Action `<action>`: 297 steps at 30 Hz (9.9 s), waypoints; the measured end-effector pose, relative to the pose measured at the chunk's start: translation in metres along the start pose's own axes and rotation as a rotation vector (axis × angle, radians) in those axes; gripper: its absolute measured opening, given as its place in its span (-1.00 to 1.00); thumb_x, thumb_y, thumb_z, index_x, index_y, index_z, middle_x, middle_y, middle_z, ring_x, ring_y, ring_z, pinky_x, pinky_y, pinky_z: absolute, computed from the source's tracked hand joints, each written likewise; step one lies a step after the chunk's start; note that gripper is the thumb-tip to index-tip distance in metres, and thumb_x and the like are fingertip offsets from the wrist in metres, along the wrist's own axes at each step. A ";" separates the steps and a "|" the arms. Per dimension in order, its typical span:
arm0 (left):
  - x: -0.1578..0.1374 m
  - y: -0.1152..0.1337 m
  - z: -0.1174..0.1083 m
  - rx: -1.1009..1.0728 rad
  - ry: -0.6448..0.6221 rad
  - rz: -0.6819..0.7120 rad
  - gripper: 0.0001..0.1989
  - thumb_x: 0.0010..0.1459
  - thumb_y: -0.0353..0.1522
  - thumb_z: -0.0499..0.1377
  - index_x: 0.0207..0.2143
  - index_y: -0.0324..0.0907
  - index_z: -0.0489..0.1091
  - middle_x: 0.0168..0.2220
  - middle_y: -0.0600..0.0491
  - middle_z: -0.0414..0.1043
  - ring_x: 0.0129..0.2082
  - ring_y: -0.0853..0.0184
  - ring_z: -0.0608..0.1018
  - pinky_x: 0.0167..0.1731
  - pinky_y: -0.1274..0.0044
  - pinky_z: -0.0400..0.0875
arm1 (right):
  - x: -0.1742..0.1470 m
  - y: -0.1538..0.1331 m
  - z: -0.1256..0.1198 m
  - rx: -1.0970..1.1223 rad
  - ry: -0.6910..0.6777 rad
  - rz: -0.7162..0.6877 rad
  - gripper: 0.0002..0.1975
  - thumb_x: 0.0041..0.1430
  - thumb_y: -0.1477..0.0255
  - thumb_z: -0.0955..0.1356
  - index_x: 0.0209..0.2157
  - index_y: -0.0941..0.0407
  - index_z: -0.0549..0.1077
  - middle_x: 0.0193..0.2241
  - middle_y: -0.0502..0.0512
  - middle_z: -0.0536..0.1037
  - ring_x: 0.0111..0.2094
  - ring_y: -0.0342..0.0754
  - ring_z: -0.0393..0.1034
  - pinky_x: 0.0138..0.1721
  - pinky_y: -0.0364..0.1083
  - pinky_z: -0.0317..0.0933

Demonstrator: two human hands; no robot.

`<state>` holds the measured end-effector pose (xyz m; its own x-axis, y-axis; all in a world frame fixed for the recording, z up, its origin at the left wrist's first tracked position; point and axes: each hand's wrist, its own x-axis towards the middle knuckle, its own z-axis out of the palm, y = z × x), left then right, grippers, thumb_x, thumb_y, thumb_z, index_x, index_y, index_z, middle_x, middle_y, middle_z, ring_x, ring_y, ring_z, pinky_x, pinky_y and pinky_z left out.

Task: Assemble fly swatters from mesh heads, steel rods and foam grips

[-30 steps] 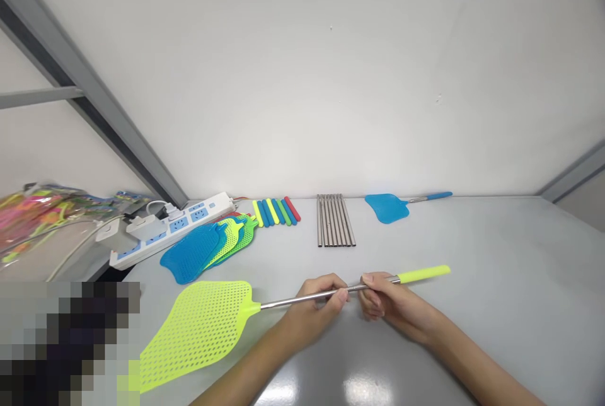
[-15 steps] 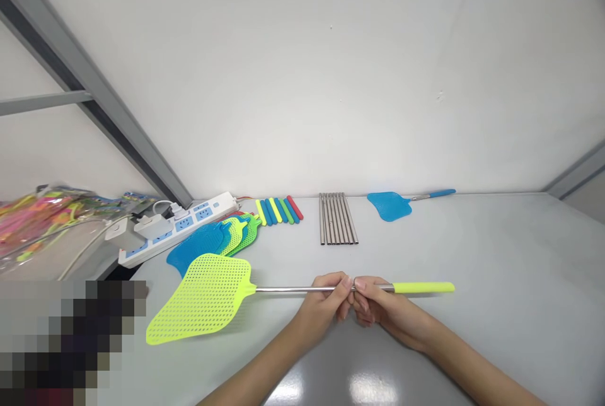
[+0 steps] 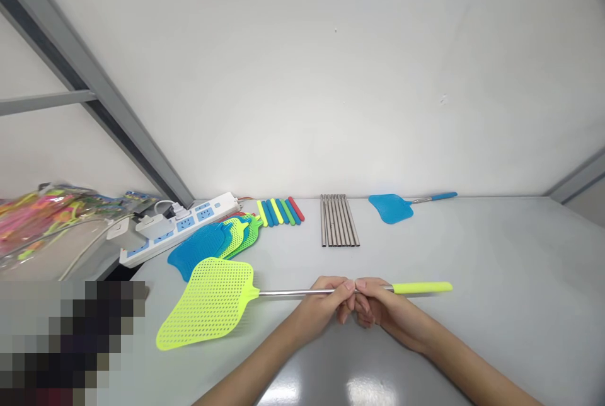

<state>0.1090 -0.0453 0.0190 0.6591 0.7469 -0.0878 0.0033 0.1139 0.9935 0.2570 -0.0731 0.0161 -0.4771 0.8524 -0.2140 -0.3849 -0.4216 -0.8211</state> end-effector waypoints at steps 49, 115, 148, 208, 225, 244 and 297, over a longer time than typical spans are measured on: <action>0.012 -0.002 -0.014 -0.452 -0.325 -0.129 -0.68 0.08 -0.35 -0.12 -0.65 -0.28 0.23 -0.55 -0.03 0.33 -0.53 0.31 0.41 -0.40 0.43 0.23 | 0.002 0.002 -0.009 0.108 0.107 0.061 -0.66 0.02 0.38 0.20 -0.75 0.20 0.26 -0.86 -0.15 -0.08 -0.78 -0.27 -0.10 -0.65 -0.18 -0.20; -0.002 0.023 -0.044 -0.219 -0.254 -0.170 -0.64 0.12 -0.30 -0.15 -0.61 -0.28 0.26 -0.49 -0.07 0.39 -0.44 0.31 0.41 -0.30 0.44 0.22 | -0.001 -0.014 -0.023 0.035 0.202 0.037 -0.70 0.01 0.37 0.24 -0.70 0.21 0.31 -0.87 -0.18 -0.09 -0.77 -0.29 -0.16 -0.64 -0.18 -0.18; -0.002 0.023 -0.060 -0.101 -0.181 -0.146 -0.65 0.11 -0.31 -0.13 -0.60 -0.27 0.29 -0.55 0.00 0.34 -0.44 0.31 0.39 -0.28 0.44 0.17 | -0.004 -0.023 -0.031 0.039 0.231 0.001 -0.68 0.02 0.42 0.22 -0.73 0.22 0.32 -0.86 -0.15 -0.07 -0.77 -0.29 -0.15 -0.64 -0.17 -0.21; -0.006 0.026 -0.075 -0.171 -0.053 -0.108 -0.69 0.08 -0.33 -0.10 -0.69 -0.20 0.07 -0.77 0.17 0.09 -0.66 0.43 0.27 -0.52 0.53 0.12 | -0.011 -0.038 -0.052 -0.019 0.334 -0.064 -0.68 -0.02 0.43 0.24 -0.78 0.17 0.30 -0.87 -0.13 -0.12 -0.77 -0.26 -0.16 -0.65 -0.15 -0.20; -0.007 0.027 -0.083 -0.096 0.011 -0.079 -0.68 0.04 -0.35 -0.08 -0.74 -0.18 -0.01 -0.82 0.21 -0.10 -0.71 0.45 0.18 -0.56 0.54 0.04 | -0.012 -0.040 -0.056 -0.050 0.333 -0.094 -0.68 -0.03 0.41 0.25 -0.79 0.17 0.29 -0.88 -0.14 -0.14 -0.77 -0.26 -0.15 -0.65 -0.15 -0.18; -0.008 0.026 -0.089 -0.076 0.028 -0.061 -0.68 0.04 -0.35 -0.08 -0.74 -0.18 0.00 -0.82 0.21 -0.10 -0.71 0.45 0.18 -0.54 0.53 0.05 | -0.011 -0.039 -0.061 -0.046 0.325 -0.115 -0.70 -0.02 0.42 0.24 -0.77 0.17 0.29 -0.87 -0.14 -0.11 -0.76 -0.26 -0.15 -0.64 -0.15 -0.18; -0.001 0.012 -0.044 0.007 0.087 -0.060 -0.58 0.08 -0.20 -0.07 -0.76 -0.19 0.04 -0.81 0.19 0.00 -0.72 0.49 0.19 -0.61 0.58 0.06 | -0.006 -0.018 -0.038 -0.096 0.128 -0.051 -0.63 0.12 0.30 0.16 -0.63 0.20 0.32 -0.74 -0.08 0.06 -0.67 -0.24 -0.07 -0.58 -0.14 -0.22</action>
<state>0.0750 -0.0157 0.0280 0.5899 0.7928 -0.1531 0.0466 0.1559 0.9867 0.2969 -0.0588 0.0121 -0.3522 0.9068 -0.2315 -0.3256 -0.3506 -0.8781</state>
